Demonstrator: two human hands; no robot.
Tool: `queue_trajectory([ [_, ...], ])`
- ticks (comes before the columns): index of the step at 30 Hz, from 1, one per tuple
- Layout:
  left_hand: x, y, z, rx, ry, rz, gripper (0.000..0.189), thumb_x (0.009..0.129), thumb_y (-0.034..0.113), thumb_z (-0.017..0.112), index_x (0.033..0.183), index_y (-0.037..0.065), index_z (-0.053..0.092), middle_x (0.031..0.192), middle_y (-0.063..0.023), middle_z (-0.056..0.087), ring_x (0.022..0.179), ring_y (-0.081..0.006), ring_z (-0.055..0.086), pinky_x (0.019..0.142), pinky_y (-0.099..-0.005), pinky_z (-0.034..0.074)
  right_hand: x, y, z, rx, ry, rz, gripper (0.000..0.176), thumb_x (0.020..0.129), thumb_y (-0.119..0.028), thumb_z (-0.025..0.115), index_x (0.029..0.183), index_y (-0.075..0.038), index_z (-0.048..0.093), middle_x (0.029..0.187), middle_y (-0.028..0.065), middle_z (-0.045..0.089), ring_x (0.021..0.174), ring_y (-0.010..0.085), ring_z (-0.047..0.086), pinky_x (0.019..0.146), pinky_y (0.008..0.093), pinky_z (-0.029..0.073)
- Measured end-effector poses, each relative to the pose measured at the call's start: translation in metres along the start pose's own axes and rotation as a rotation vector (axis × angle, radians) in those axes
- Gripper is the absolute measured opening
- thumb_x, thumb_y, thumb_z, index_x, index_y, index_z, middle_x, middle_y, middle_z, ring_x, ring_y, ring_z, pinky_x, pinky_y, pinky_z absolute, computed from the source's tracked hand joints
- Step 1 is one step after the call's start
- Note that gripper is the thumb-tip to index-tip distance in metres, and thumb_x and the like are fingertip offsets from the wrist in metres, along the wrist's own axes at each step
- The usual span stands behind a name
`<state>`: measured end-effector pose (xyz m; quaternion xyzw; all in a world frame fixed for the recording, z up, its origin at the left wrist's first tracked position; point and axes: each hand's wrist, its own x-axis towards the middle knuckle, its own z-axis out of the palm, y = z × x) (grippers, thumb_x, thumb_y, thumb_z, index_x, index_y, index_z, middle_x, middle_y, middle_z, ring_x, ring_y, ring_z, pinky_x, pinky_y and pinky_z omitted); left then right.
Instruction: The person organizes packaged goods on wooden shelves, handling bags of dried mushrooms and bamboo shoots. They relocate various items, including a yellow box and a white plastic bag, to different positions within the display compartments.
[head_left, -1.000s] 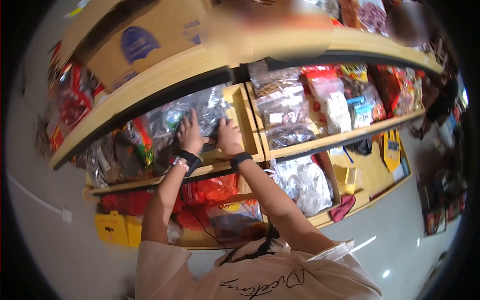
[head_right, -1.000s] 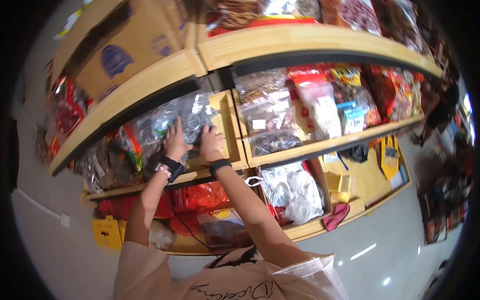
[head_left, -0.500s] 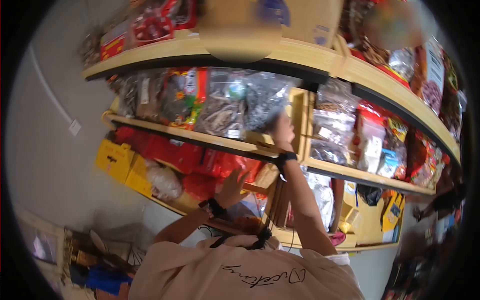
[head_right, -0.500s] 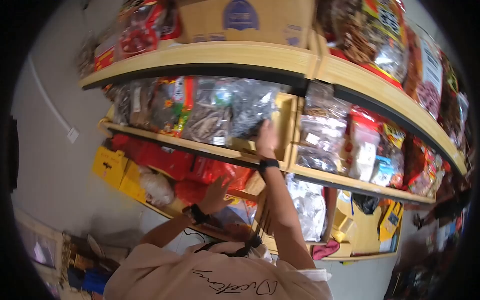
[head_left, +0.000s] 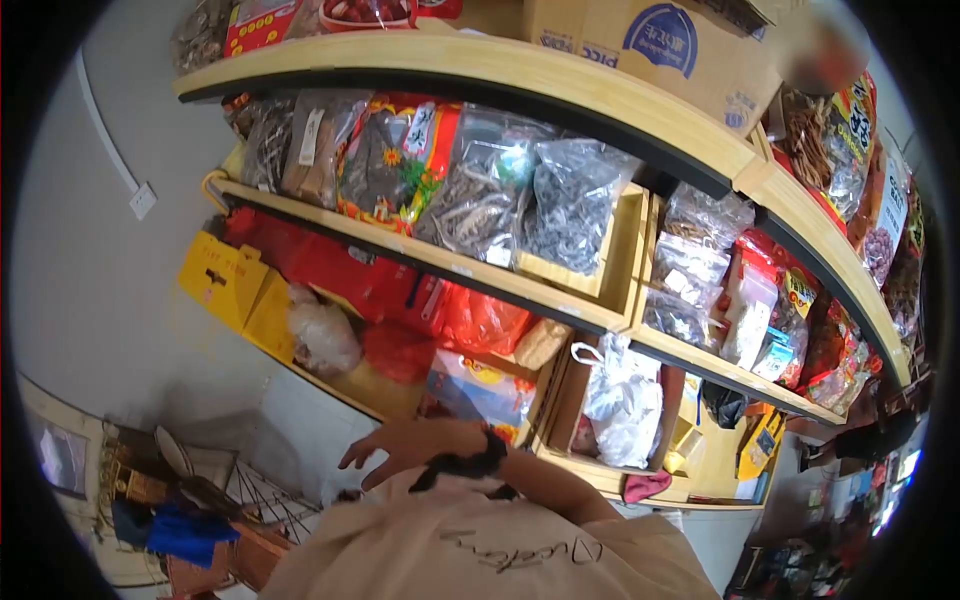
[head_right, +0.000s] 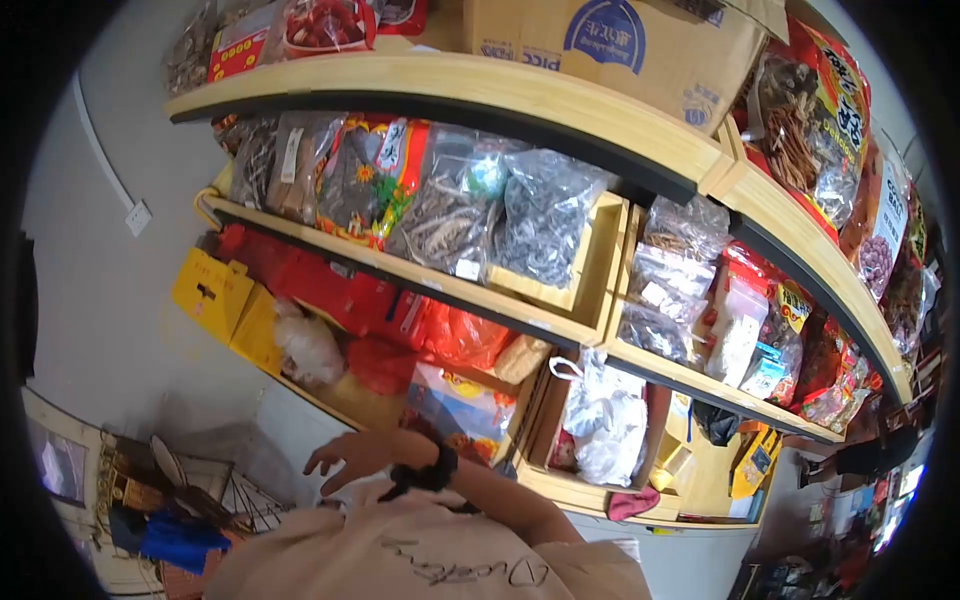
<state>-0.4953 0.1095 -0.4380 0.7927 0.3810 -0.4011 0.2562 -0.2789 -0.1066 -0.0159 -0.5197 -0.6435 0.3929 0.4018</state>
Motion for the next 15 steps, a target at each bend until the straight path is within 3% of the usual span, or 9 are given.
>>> queue_trajectory([
  [2, -0.002, -0.012, 0.010, 0.001, -0.003, 0.139, 0.055, 0.068, 0.032, 0.064, 0.114, 0.005, 0.048, 0.110, -0.0151, 0.054, 0.102, -0.0279, 0.052, 0.088, -0.0355, 0.040, -0.001, 0.051, 0.024, 0.006, 0.315, 0.145, 0.042, 0.077, -0.034, 0.058, 0.110, -0.008, 0.055, 0.102, 0.0128, 0.058, 0.090, 0.0263, 0.055, 0.082, 0.0343, 0.041],
  [4, -0.005, -0.032, 0.025, -0.009, -0.018, 0.234, 0.052, 0.069, 0.031, 0.063, 0.112, 0.006, 0.049, 0.108, -0.0148, 0.055, 0.100, -0.0278, 0.052, 0.087, -0.0353, 0.041, -0.022, 0.133, 0.055, -0.730, 0.397, 0.418, 0.036, 0.081, -0.034, 0.053, 0.101, -0.004, 0.055, 0.095, 0.0147, 0.058, 0.086, 0.0295, 0.056, 0.077, 0.0374, 0.044],
  [5, -0.002, -0.040, 0.024, 0.000, -0.024, 0.278, 0.051, 0.069, 0.031, 0.063, 0.111, 0.006, 0.050, 0.107, -0.0147, 0.055, 0.099, -0.0277, 0.053, 0.086, -0.0352, 0.041, -0.042, 0.164, 0.061, -0.547, 0.416, 0.451, 0.032, 0.082, -0.030, 0.048, 0.093, -0.001, 0.055, 0.092, 0.0160, 0.058, 0.079, 0.0326, 0.057, 0.071, 0.0393, 0.045],
  [6, 0.001, -0.043, 0.020, 0.002, -0.027, 0.303, 0.049, 0.069, 0.031, 0.063, 0.110, 0.006, 0.050, 0.107, -0.0145, 0.056, 0.098, -0.0276, 0.053, 0.086, -0.0351, 0.041, -0.063, 0.206, 0.083, -0.524, 0.624, 0.388, 0.034, 0.081, -0.032, 0.047, 0.088, 0.001, 0.054, 0.086, 0.0193, 0.058, 0.072, 0.0348, 0.056, 0.067, 0.0410, 0.045],
  [7, 0.003, -0.044, 0.015, -0.006, -0.031, 0.318, 0.048, 0.069, 0.031, 0.063, 0.109, 0.006, 0.051, 0.106, -0.0144, 0.056, 0.097, -0.0276, 0.053, 0.085, -0.0350, 0.042, -0.086, 0.197, 0.082, -0.375, 0.343, 0.776, 0.039, 0.080, -0.036, 0.046, 0.088, 0.002, 0.055, 0.084, 0.0212, 0.058, 0.073, 0.0344, 0.057, 0.069, 0.0397, 0.045],
  [10, 0.009, -0.040, -0.002, -0.089, -0.022, 0.319, 0.044, 0.070, 0.030, 0.062, 0.106, 0.006, 0.053, 0.103, -0.0140, 0.057, 0.094, -0.0274, 0.054, 0.083, -0.0346, 0.042, -0.143, 0.250, 0.122, -0.198, 0.405, 0.928, 0.041, 0.078, -0.038, 0.048, 0.083, 0.001, 0.057, 0.081, 0.0223, 0.059, 0.077, 0.0338, 0.058, 0.067, 0.0387, 0.045],
  [12, 0.010, -0.042, -0.017, -0.160, -0.010, 0.309, 0.041, 0.070, 0.030, 0.061, 0.104, 0.007, 0.054, 0.101, -0.0137, 0.058, 0.093, -0.0272, 0.055, 0.082, -0.0344, 0.043, -0.175, 0.265, 0.148, -0.149, 0.611, 0.994, 0.029, 0.072, -0.024, 0.049, 0.082, 0.001, 0.061, 0.077, 0.0212, 0.061, 0.075, 0.0353, 0.060, 0.066, 0.0414, 0.048],
  [14, 0.010, -0.040, -0.028, -0.200, -0.004, 0.303, 0.039, 0.070, 0.029, 0.061, 0.102, 0.007, 0.055, 0.099, -0.0135, 0.058, 0.091, -0.0271, 0.055, 0.081, -0.0342, 0.043, -0.201, 0.286, 0.174, -0.025, 0.405, 1.402, 0.033, 0.064, -0.018, 0.051, 0.090, -0.002, 0.063, 0.094, 0.0224, 0.060, 0.090, 0.0327, 0.058, 0.075, 0.0401, 0.047],
  [15, 0.012, -0.040, -0.033, -0.213, -0.001, 0.301, 0.038, 0.071, 0.029, 0.061, 0.101, 0.007, 0.056, 0.099, -0.0133, 0.059, 0.090, -0.0270, 0.056, 0.080, -0.0341, 0.043, -0.227, 0.321, 0.203, -0.115, 0.438, 1.419, 0.033, 0.069, -0.023, 0.049, 0.092, -0.003, 0.061, 0.092, 0.0215, 0.060, 0.088, 0.0340, 0.059, 0.074, 0.0414, 0.047],
])
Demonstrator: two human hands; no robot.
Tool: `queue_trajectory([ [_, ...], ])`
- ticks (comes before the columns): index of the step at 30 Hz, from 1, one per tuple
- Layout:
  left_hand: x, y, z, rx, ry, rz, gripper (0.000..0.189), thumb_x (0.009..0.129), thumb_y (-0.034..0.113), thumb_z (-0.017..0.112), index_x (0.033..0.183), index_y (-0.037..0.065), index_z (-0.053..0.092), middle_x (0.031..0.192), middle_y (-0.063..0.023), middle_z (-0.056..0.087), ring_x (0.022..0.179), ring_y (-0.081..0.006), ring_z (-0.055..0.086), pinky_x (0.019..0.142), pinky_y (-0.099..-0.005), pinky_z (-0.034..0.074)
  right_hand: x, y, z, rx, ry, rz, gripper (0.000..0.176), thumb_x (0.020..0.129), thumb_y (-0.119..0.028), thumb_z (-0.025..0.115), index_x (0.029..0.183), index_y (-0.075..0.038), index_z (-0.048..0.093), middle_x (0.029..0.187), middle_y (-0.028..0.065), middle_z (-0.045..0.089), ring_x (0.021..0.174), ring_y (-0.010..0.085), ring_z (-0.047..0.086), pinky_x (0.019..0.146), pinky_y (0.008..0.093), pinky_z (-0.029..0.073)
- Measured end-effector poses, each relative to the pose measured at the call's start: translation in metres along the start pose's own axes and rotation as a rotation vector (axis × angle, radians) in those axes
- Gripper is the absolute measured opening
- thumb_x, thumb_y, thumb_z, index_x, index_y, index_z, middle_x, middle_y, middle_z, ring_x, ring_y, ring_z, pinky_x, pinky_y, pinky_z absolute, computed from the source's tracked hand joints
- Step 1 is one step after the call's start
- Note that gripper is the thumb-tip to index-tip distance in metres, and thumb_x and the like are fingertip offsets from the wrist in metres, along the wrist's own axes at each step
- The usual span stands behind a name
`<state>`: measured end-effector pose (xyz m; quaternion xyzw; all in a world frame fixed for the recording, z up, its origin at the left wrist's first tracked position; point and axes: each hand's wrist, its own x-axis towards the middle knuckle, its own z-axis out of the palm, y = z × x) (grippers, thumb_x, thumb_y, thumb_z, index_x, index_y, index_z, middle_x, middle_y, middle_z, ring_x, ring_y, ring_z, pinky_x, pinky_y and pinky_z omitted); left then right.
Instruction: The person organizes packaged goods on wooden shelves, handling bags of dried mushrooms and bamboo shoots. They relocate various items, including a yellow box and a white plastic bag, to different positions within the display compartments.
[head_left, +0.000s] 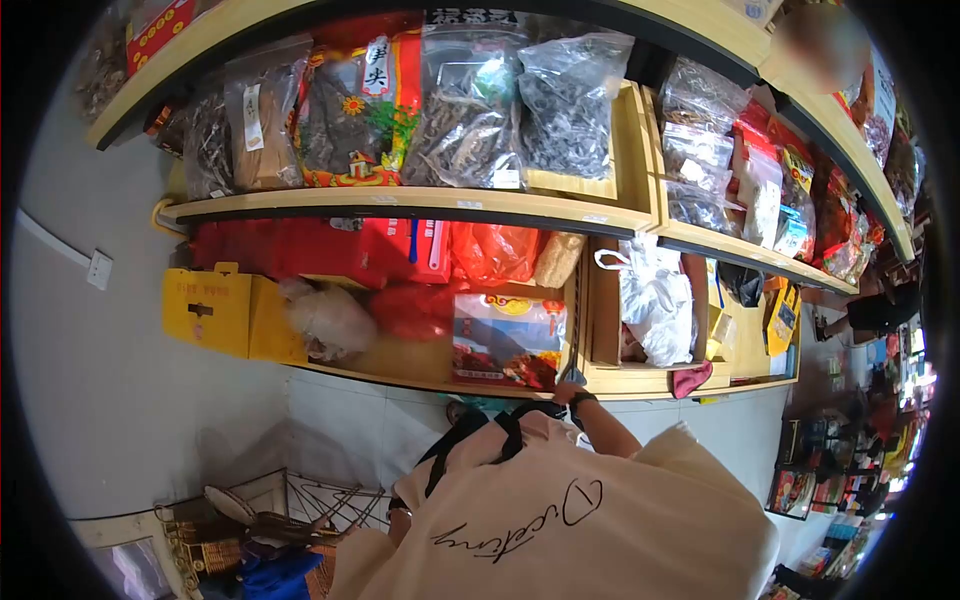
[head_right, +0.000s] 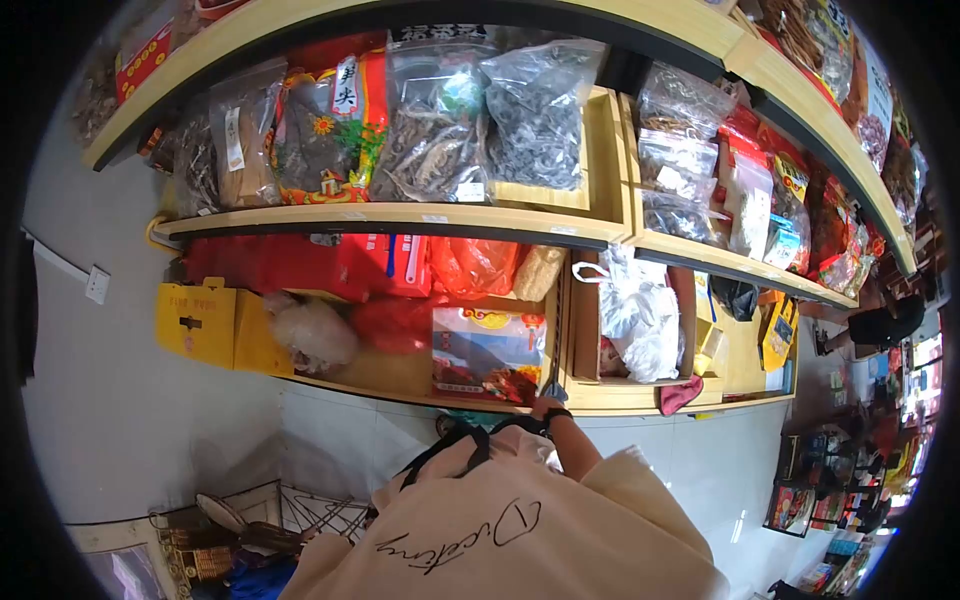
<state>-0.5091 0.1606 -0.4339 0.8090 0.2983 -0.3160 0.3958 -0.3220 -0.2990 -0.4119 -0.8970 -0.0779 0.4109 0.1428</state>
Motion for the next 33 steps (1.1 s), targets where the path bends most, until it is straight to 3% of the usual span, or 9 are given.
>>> queue_trajectory([
  [7, 0.014, -0.037, -0.014, 0.175, -0.058, 0.118, 0.029, 0.072, 0.028, 0.059, 0.094, 0.008, 0.060, 0.092, -0.0124, 0.061, 0.083, -0.0265, 0.058, 0.076, -0.0333, 0.045, -0.002, -0.033, 0.053, 0.288, 0.201, -0.016, 0.032, 0.075, -0.031, 0.047, 0.082, -0.004, 0.062, 0.085, 0.0190, 0.061, 0.080, 0.0359, 0.058, 0.069, 0.0409, 0.046],
  [12, 0.039, -0.042, -0.031, 0.816, -0.096, 0.411, 0.024, 0.073, 0.027, 0.058, 0.089, 0.009, 0.063, 0.088, -0.0117, 0.063, 0.079, -0.0262, 0.059, 0.073, -0.0328, 0.046, -0.020, -0.102, 0.055, 0.279, 0.240, -0.063, 0.032, 0.076, -0.030, 0.044, 0.084, -0.005, 0.062, 0.086, 0.0198, 0.061, 0.084, 0.0336, 0.058, 0.074, 0.0414, 0.045],
  [15, 0.048, -0.033, -0.038, 0.022, -0.044, 0.334, 0.023, 0.071, 0.027, 0.057, 0.086, 0.012, 0.065, 0.080, -0.0111, 0.064, 0.076, -0.0254, 0.060, 0.071, -0.0336, 0.047, -0.010, -0.100, 0.068, 0.186, 0.003, -0.165, 0.038, 0.076, -0.035, 0.045, 0.088, -0.003, 0.062, 0.093, 0.0217, 0.060, 0.088, 0.0368, 0.057, 0.079, 0.0425, 0.046],
  [17, 0.035, 0.010, -0.047, 0.085, -0.049, -0.024, 0.025, 0.069, 0.028, 0.056, 0.086, 0.012, 0.066, 0.084, -0.0103, 0.064, 0.078, -0.0255, 0.060, 0.073, -0.0337, 0.047, 0.000, -0.095, 0.067, 0.134, 0.021, -0.170, 0.039, 0.076, -0.034, 0.043, 0.088, -0.002, 0.061, 0.093, 0.0226, 0.059, 0.090, 0.0371, 0.056, 0.081, 0.0425, 0.044],
  [21, 0.028, 0.028, -0.046, 0.124, 0.009, 0.159, 0.032, 0.070, 0.029, 0.055, 0.093, 0.009, 0.065, 0.085, -0.0116, 0.065, 0.079, -0.0248, 0.061, 0.075, -0.0316, 0.047, -0.008, -0.083, 0.055, 0.333, 0.246, 0.018, 0.040, 0.072, -0.035, 0.049, 0.094, -0.003, 0.061, 0.096, 0.0220, 0.059, 0.091, 0.0365, 0.056, 0.080, 0.0413, 0.044],
  [25, 0.027, 0.028, -0.046, 0.016, -0.003, 0.131, 0.028, 0.072, 0.027, 0.054, 0.086, 0.005, 0.064, 0.087, -0.0128, 0.064, 0.081, -0.0265, 0.061, 0.071, -0.0326, 0.047, -0.007, -0.069, 0.047, 0.312, 0.152, 0.110, 0.043, 0.072, -0.036, 0.050, 0.101, -0.005, 0.058, 0.099, 0.0214, 0.058, 0.093, 0.0357, 0.056, 0.082, 0.0405, 0.043],
  [27, 0.033, 0.015, -0.052, 0.234, -0.086, 0.335, 0.033, 0.073, 0.030, 0.052, 0.090, 0.003, 0.062, 0.089, -0.0138, 0.063, 0.085, -0.0285, 0.059, 0.073, -0.0344, 0.046, -0.007, -0.066, 0.048, 0.318, 0.141, 0.080, 0.042, 0.072, -0.035, 0.050, 0.100, -0.005, 0.059, 0.098, 0.0204, 0.059, 0.093, 0.0350, 0.056, 0.083, 0.0394, 0.043],
  [28, 0.047, 0.014, -0.056, 0.822, -0.172, 0.564, 0.034, 0.073, 0.032, 0.051, 0.090, 0.003, 0.061, 0.093, -0.0150, 0.061, 0.089, -0.0301, 0.058, 0.075, -0.0367, 0.045, -0.014, -0.069, 0.046, 0.332, 0.196, 0.077, 0.039, 0.072, -0.035, 0.049, 0.094, -0.005, 0.061, 0.096, 0.0194, 0.060, 0.093, 0.0340, 0.056, 0.082, 0.0383, 0.043],
  [33, 0.079, 0.003, -0.040, 0.627, -0.124, 0.285, 0.025, 0.075, 0.024, 0.048, 0.087, 0.009, 0.064, 0.098, -0.0149, 0.060, 0.096, -0.0295, 0.055, 0.081, -0.0348, 0.044, -0.013, -0.072, 0.040, 0.211, 0.132, -0.010, 0.038, 0.074, -0.034, 0.046, 0.091, -0.004, 0.063, 0.093, 0.0185, 0.061, 0.088, 0.0312, 0.058, 0.079, 0.0403, 0.044],
])
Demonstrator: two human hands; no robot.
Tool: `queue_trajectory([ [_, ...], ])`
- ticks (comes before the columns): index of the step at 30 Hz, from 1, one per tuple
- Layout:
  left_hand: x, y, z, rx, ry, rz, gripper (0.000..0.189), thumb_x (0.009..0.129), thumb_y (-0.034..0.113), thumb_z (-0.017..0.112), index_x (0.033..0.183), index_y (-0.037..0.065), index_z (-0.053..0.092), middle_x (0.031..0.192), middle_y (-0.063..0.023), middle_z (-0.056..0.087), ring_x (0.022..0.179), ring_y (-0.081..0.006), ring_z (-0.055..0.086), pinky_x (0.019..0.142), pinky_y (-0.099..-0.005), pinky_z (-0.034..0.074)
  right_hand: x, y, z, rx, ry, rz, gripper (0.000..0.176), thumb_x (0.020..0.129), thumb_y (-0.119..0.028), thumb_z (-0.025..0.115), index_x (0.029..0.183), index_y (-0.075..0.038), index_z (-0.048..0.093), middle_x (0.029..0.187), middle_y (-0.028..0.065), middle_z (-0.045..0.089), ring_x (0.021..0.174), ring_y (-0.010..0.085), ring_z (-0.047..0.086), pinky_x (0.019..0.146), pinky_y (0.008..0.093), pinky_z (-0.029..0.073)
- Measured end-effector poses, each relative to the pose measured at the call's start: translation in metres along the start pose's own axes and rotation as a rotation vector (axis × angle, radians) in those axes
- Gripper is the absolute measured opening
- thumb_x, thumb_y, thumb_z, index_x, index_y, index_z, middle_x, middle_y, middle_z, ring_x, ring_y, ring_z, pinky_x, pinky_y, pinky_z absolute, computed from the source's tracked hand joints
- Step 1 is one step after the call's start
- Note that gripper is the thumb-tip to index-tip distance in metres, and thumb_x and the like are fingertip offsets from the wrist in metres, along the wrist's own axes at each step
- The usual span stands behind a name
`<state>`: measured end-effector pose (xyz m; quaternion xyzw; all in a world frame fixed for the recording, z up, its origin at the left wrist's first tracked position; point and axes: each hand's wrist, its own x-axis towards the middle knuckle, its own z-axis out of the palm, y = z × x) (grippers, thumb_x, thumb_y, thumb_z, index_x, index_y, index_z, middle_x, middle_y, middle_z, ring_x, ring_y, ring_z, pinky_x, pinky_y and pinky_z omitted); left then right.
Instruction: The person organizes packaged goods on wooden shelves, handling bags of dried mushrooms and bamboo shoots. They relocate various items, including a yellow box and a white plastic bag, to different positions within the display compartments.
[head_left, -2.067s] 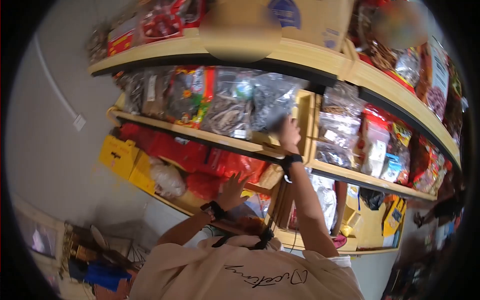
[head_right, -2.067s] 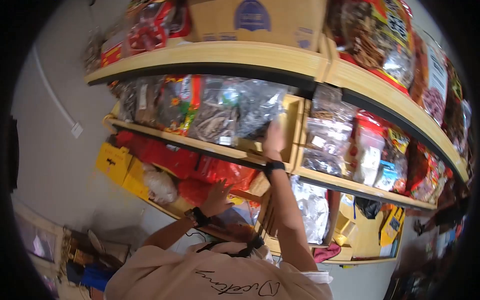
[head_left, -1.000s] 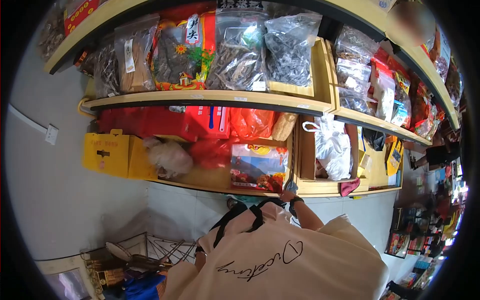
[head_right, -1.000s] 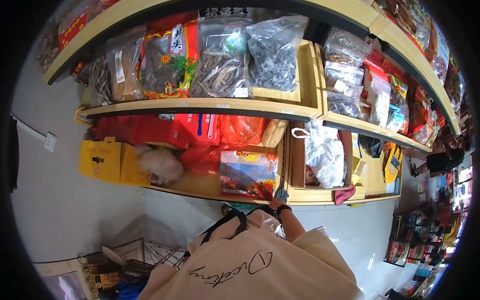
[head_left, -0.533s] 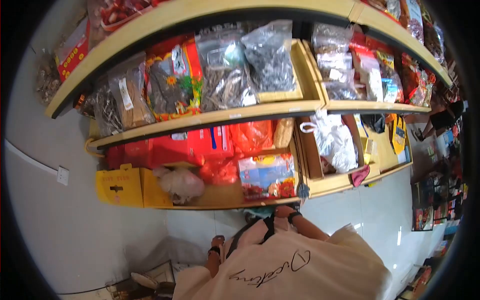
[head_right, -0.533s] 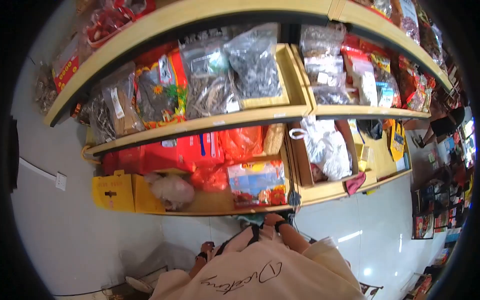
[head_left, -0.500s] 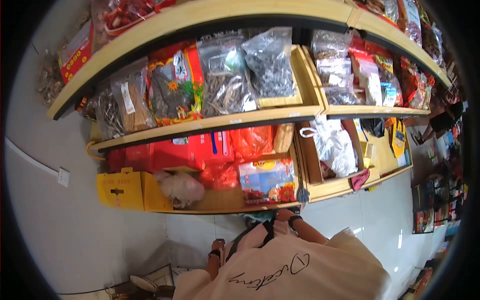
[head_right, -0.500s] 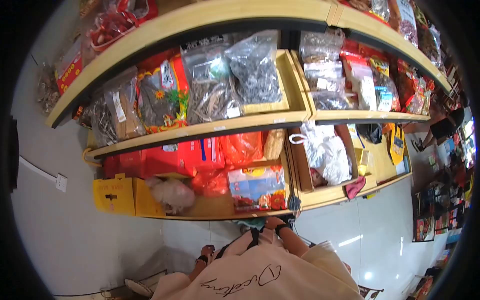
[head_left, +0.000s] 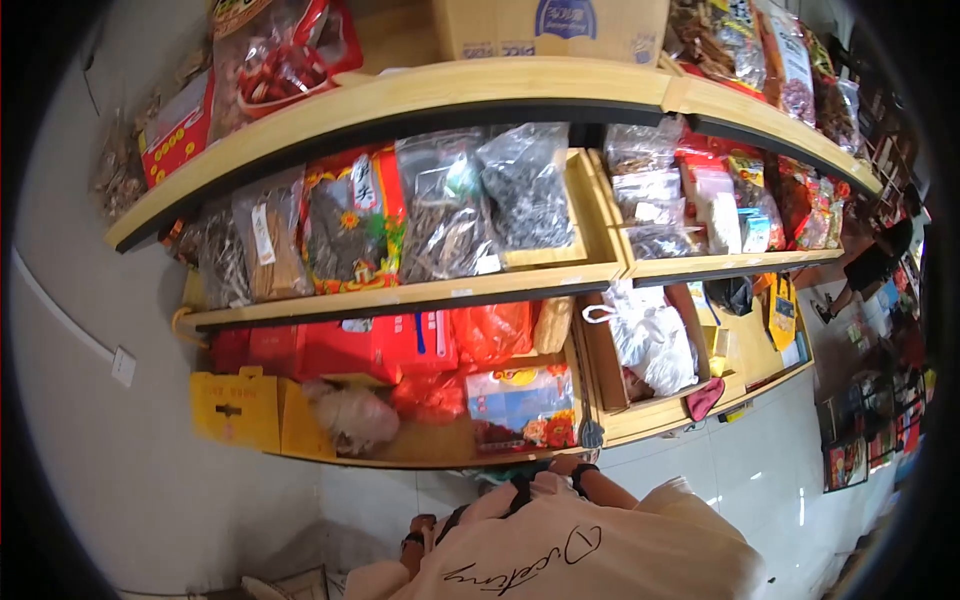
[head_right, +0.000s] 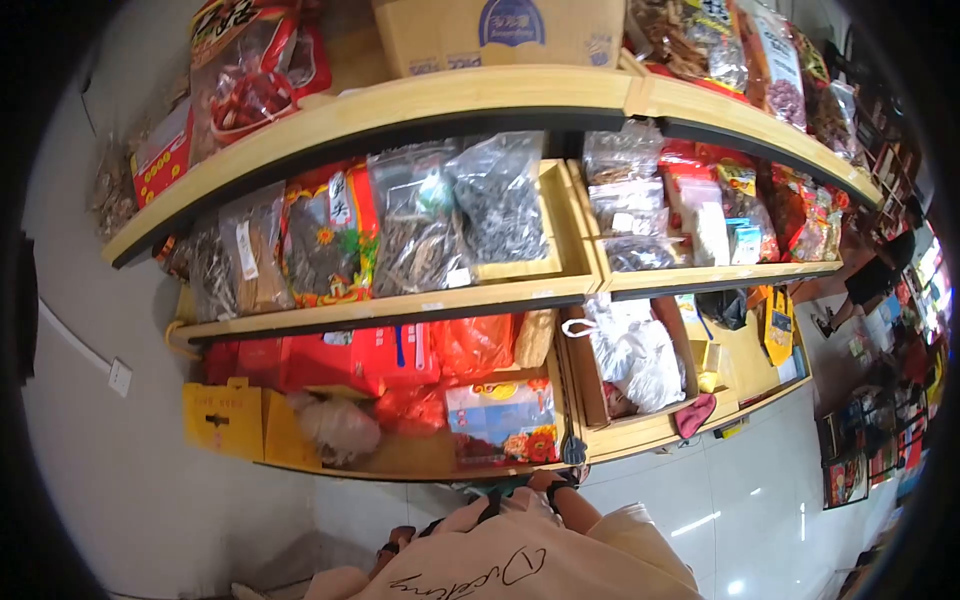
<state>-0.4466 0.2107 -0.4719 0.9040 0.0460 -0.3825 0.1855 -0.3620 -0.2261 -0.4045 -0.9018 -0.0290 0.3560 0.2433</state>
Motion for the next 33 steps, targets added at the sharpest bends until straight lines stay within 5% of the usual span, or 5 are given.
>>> queue_trajectory([
  [11, 0.012, 0.010, -0.001, -0.032, 0.033, 0.082, 0.031, 0.072, 0.031, 0.052, 0.085, 0.005, 0.063, 0.093, -0.0173, 0.061, 0.088, -0.0302, 0.057, 0.074, -0.0361, 0.046, 0.038, 0.016, -0.045, 0.258, 0.161, 0.113, 0.046, 0.076, -0.043, 0.048, 0.073, 0.001, 0.061, 0.077, 0.0181, 0.062, 0.069, 0.0290, 0.061, 0.058, 0.0384, 0.047],
  [16, -0.015, 0.038, -0.028, -0.350, 0.119, -0.135, 0.030, 0.073, 0.032, 0.056, 0.095, 0.014, 0.066, 0.101, -0.0121, 0.061, 0.093, -0.0299, 0.057, 0.080, -0.0325, 0.045, 0.033, 0.009, -0.038, 0.677, 1.038, 0.203, 0.051, 0.076, -0.035, 0.058, 0.112, -0.004, 0.038, 0.067, 0.0176, 0.058, 0.066, 0.0293, 0.060, 0.056, 0.0390, 0.047],
  [23, -0.035, 0.009, -0.006, -0.245, 0.087, 0.064, 0.036, 0.070, 0.035, 0.053, 0.089, 0.006, 0.062, 0.094, -0.0165, 0.060, 0.086, -0.0333, 0.057, 0.074, -0.0381, 0.045, -0.008, -0.001, -0.008, -0.228, -0.148, -0.173, 0.029, 0.079, -0.022, 0.042, 0.079, -0.004, 0.064, 0.081, 0.0179, 0.062, 0.078, 0.0299, 0.062, 0.067, 0.0420, 0.048],
  [29, 0.003, 0.010, 0.002, 0.141, -0.007, 0.084, 0.030, 0.072, 0.033, 0.048, 0.081, 0.007, 0.060, 0.089, -0.0158, 0.060, 0.087, -0.0336, 0.055, 0.072, -0.0412, 0.043, 0.014, 0.021, 0.026, 0.030, 0.048, -0.090, 0.038, 0.078, -0.036, 0.046, 0.091, -0.004, 0.061, 0.094, 0.0193, 0.060, 0.087, 0.0310, 0.058, 0.075, 0.0399, 0.044],
  [33, -0.017, 0.021, -0.017, -0.245, 0.053, -0.016, 0.032, 0.072, 0.031, 0.048, 0.090, 0.010, 0.064, 0.099, -0.0147, 0.060, 0.093, -0.0319, 0.056, 0.080, -0.0363, 0.045, 0.009, 0.014, -0.001, 0.116, 0.068, 0.031, 0.038, 0.076, -0.035, 0.047, 0.092, -0.004, 0.061, 0.093, 0.0195, 0.060, 0.084, 0.0313, 0.059, 0.076, 0.0395, 0.045],
])
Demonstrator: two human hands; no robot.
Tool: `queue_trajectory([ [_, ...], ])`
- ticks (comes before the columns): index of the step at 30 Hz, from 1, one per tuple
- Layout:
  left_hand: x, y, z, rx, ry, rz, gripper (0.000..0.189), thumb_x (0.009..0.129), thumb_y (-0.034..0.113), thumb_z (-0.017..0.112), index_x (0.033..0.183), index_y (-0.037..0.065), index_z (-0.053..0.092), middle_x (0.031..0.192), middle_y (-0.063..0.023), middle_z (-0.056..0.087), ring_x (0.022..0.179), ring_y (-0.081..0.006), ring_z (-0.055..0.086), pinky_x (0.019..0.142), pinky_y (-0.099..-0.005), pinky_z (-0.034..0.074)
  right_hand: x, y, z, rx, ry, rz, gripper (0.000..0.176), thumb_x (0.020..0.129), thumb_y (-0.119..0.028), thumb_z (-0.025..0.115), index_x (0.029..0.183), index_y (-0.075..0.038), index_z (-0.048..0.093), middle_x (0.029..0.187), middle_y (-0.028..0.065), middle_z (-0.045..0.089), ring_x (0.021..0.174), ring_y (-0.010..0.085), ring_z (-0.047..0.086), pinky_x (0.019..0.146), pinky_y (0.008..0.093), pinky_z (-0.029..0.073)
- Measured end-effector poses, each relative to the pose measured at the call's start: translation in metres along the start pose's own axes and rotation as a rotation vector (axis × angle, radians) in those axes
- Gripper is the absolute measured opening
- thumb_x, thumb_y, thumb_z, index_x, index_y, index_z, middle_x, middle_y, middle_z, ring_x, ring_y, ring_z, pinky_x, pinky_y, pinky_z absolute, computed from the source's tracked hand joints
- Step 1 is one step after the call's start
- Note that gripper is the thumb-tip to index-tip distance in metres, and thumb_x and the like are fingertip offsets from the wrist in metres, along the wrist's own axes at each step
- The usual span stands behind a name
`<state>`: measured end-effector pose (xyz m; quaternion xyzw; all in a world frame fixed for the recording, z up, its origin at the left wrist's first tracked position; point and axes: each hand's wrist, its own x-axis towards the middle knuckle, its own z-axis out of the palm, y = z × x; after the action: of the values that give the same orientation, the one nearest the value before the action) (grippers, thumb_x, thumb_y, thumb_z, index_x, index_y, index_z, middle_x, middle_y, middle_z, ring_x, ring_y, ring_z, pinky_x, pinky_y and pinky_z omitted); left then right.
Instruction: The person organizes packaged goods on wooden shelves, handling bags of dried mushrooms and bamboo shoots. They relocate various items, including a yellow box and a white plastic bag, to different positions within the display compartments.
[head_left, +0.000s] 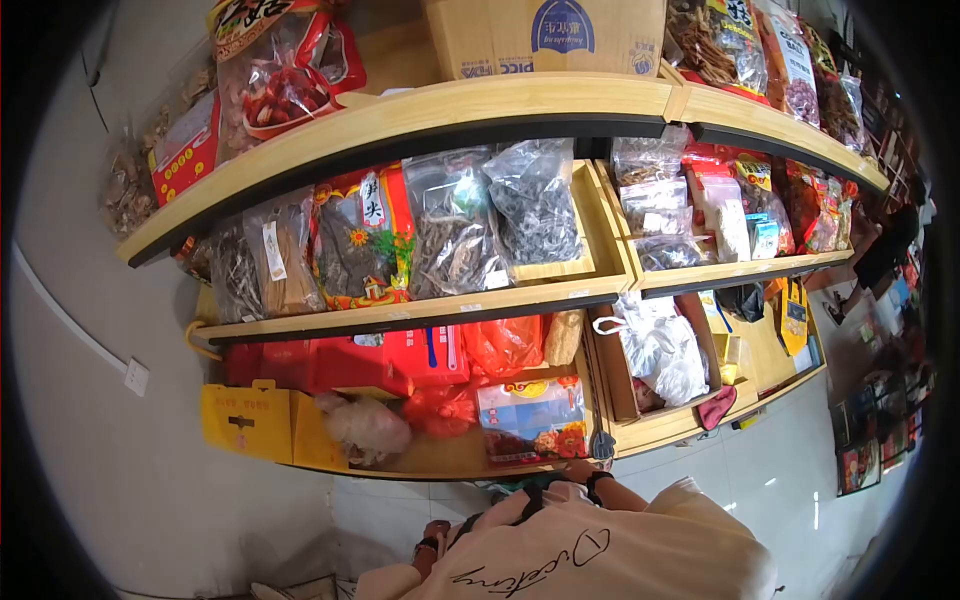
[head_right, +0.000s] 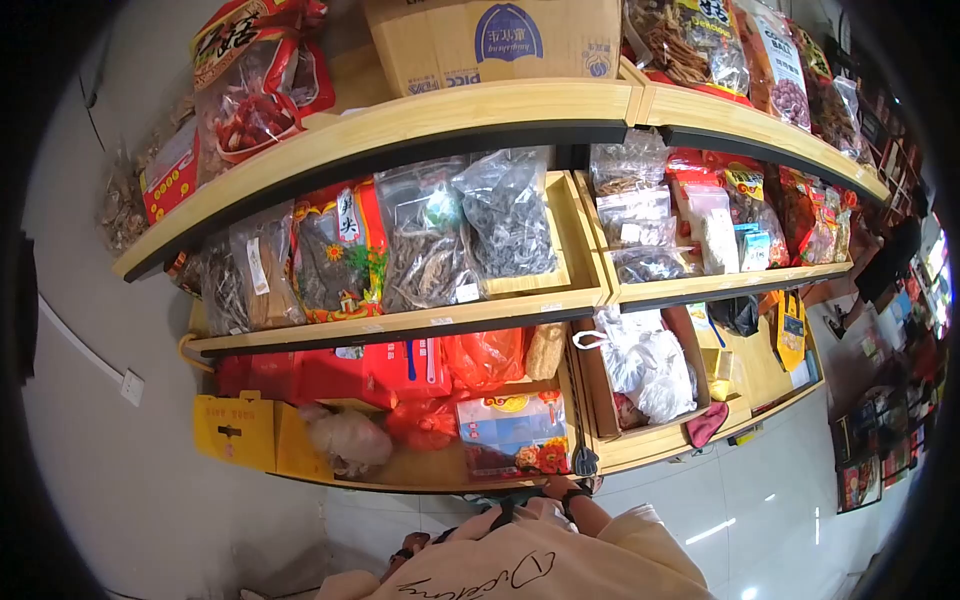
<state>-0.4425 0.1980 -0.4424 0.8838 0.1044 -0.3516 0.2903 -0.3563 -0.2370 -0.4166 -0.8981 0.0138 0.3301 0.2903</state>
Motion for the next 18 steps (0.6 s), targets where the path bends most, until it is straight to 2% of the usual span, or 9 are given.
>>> queue_trajectory([
  [3, 0.001, -0.005, 0.002, -0.104, 0.029, -0.083, 0.033, 0.071, 0.032, 0.049, 0.092, 0.011, 0.065, 0.101, -0.0137, 0.060, 0.095, -0.0317, 0.056, 0.082, -0.0347, 0.044, -0.003, -0.006, -0.015, -0.113, -0.248, -0.045, 0.034, 0.077, -0.033, 0.048, 0.092, -0.006, 0.061, 0.096, 0.0173, 0.060, 0.089, 0.0292, 0.058, 0.076, 0.0380, 0.045],
  [6, 0.028, -0.022, 0.017, 0.198, -0.036, 0.026, 0.036, 0.074, 0.034, 0.049, 0.094, 0.008, 0.064, 0.104, -0.0162, 0.058, 0.096, -0.0326, 0.055, 0.080, -0.0353, 0.044, 0.031, -0.021, -0.049, 1.512, -0.625, -0.462, 0.024, 0.083, -0.033, 0.046, 0.088, -0.013, 0.058, 0.089, 0.0072, 0.059, 0.089, 0.0247, 0.055, 0.076, 0.0381, 0.043],
  [7, 0.024, -0.011, 0.012, 0.513, -0.152, 0.087, 0.041, 0.075, 0.039, 0.048, 0.088, 0.003, 0.062, 0.091, -0.0170, 0.061, 0.083, -0.0320, 0.058, 0.070, -0.0401, 0.044, 0.025, -0.034, -0.060, 1.836, -0.342, -0.378, 0.022, 0.085, -0.033, 0.045, 0.087, -0.014, 0.056, 0.085, 0.0050, 0.057, 0.086, 0.0240, 0.054, 0.076, 0.0374, 0.043],
  [8, 0.013, -0.002, 0.004, 0.358, -0.120, 0.089, 0.039, 0.075, 0.038, 0.050, 0.089, 0.004, 0.063, 0.091, -0.0167, 0.061, 0.085, -0.0313, 0.058, 0.072, -0.0383, 0.045, 0.016, -0.050, -0.074, 2.086, -0.010, -0.364, 0.021, 0.086, -0.033, 0.044, 0.085, -0.015, 0.054, 0.080, 0.0028, 0.056, 0.082, 0.0234, 0.053, 0.075, 0.0367, 0.043],
  [10, -0.005, -0.005, 0.002, -0.078, 0.077, 0.121, 0.035, 0.074, 0.033, 0.052, 0.091, 0.004, 0.063, 0.092, -0.0154, 0.062, 0.088, -0.0303, 0.058, 0.076, -0.0342, 0.046, -0.028, -0.113, -0.143, 1.906, 0.189, -0.139, 0.036, 0.086, -0.042, 0.043, 0.104, -0.012, 0.048, 0.095, 0.0049, 0.057, 0.090, 0.0206, 0.053, 0.081, 0.0336, 0.040],
  [11, -0.011, 0.002, -0.003, -0.069, 0.072, 0.115, 0.035, 0.074, 0.033, 0.052, 0.091, 0.004, 0.063, 0.092, -0.0154, 0.062, 0.088, -0.0303, 0.058, 0.076, -0.0342, 0.046, -0.019, -0.106, -0.151, 1.837, 0.165, -0.223, 0.038, 0.085, -0.044, 0.044, 0.105, -0.012, 0.050, 0.100, 0.0057, 0.055, 0.094, 0.0215, 0.051, 0.083, 0.0332, 0.038],
  [13, -0.018, 0.021, -0.007, -0.248, 0.108, -0.159, 0.031, 0.074, 0.028, 0.051, 0.092, 0.005, 0.063, 0.093, -0.0136, 0.063, 0.090, -0.0299, 0.057, 0.078, -0.0318, 0.045, -0.023, -0.111, -0.178, 1.681, 0.033, -0.305, 0.037, 0.086, -0.041, 0.044, 0.093, -0.007, 0.058, 0.060, -0.0012, 0.049, 0.061, 0.0096, 0.046, 0.069, 0.0277, 0.037],
  [16, -0.019, 0.004, -0.007, -0.209, 0.033, -0.045, 0.027, 0.075, 0.023, 0.049, 0.088, 0.005, 0.063, 0.091, -0.0151, 0.062, 0.089, -0.0311, 0.057, 0.077, -0.0326, 0.045, -0.031, -0.115, -0.182, 1.240, 0.231, -0.112, 0.035, 0.086, -0.035, 0.045, 0.088, -0.005, 0.062, 0.051, -0.0062, 0.034, 0.048, 0.0051, 0.033, 0.051, 0.0201, 0.032],
  [18, -0.017, 0.008, -0.008, -0.149, 0.004, -0.039, 0.025, 0.075, 0.025, 0.048, 0.079, 0.003, 0.060, 0.087, -0.0154, 0.060, 0.083, -0.0329, 0.056, 0.072, -0.0363, 0.045, -0.026, -0.105, -0.173, 1.049, 0.133, -0.069, 0.038, 0.085, -0.039, 0.046, 0.096, -0.006, 0.062, 0.051, -0.0049, 0.035, 0.048, 0.0064, 0.036, 0.049, 0.0201, 0.032],
])
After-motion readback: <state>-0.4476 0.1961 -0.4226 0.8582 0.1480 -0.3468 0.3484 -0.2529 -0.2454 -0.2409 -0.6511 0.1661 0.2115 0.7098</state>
